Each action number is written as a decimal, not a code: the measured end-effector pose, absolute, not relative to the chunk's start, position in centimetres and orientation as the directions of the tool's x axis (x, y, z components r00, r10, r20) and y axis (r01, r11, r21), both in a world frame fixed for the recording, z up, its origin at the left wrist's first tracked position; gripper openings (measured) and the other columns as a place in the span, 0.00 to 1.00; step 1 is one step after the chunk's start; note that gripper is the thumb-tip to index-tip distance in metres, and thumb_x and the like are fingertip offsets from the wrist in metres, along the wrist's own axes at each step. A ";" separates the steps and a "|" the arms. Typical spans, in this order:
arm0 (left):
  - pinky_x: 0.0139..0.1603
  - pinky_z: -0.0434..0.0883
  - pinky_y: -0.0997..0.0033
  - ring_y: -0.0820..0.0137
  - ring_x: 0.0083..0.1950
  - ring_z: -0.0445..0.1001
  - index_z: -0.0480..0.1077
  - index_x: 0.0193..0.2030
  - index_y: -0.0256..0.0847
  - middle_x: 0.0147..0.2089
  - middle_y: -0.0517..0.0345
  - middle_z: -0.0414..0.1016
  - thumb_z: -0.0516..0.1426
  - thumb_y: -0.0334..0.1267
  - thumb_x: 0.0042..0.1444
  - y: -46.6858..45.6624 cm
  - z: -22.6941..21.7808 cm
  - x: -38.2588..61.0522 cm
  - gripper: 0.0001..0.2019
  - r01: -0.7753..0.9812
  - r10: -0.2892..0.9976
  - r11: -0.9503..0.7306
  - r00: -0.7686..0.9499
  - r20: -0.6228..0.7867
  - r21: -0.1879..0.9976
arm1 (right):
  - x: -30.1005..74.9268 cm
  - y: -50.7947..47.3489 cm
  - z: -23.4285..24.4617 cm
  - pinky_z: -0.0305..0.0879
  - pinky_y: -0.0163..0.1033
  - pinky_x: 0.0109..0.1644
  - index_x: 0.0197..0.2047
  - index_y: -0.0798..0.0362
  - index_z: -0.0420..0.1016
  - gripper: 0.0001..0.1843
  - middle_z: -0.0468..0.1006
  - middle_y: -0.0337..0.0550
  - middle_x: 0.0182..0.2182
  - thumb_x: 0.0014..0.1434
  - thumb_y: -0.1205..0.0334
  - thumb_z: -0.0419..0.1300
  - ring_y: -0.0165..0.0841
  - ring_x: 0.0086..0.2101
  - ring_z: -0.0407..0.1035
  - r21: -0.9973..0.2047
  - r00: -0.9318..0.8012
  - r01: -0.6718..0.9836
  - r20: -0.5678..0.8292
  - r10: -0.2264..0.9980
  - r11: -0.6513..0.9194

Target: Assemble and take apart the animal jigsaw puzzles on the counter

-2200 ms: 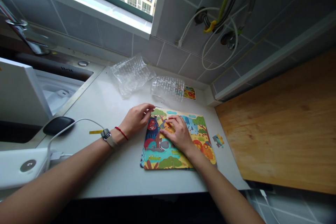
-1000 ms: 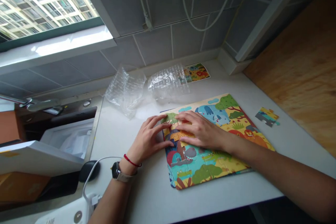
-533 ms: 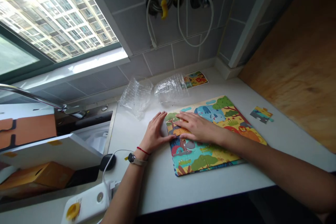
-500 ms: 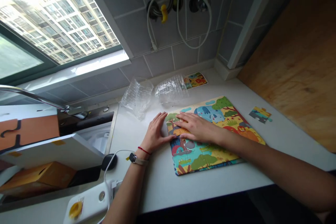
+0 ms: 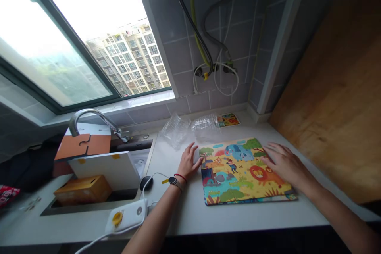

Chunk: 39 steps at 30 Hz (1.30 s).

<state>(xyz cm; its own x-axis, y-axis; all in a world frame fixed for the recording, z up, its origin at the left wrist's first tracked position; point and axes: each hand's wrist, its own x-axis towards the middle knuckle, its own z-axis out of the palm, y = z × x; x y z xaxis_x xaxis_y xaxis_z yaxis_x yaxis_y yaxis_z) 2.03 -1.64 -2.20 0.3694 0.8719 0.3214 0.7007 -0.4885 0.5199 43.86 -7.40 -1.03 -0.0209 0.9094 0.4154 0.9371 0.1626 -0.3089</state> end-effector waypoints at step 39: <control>0.61 0.77 0.56 0.58 0.59 0.78 0.77 0.52 0.47 0.58 0.49 0.79 0.55 0.42 0.69 -20.5 0.1 -1.3 0.11 0.633 0.939 -0.327 0.134 0.317 0.701 | 36.1 -15.8 -0.1 0.81 0.47 0.45 0.39 0.56 0.84 0.26 0.87 0.53 0.36 0.54 0.38 0.69 0.47 0.39 0.83 -0.946 0.453 0.323 0.177 0.874 0.024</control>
<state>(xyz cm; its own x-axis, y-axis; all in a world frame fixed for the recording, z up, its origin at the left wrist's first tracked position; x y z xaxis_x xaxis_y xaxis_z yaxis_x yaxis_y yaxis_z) -1.29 -20.46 0.07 0.1344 0.9390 0.3167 0.6332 -0.3272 0.7014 36.07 -15.84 -0.05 0.4534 0.8736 0.1770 0.3232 0.0239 -0.9460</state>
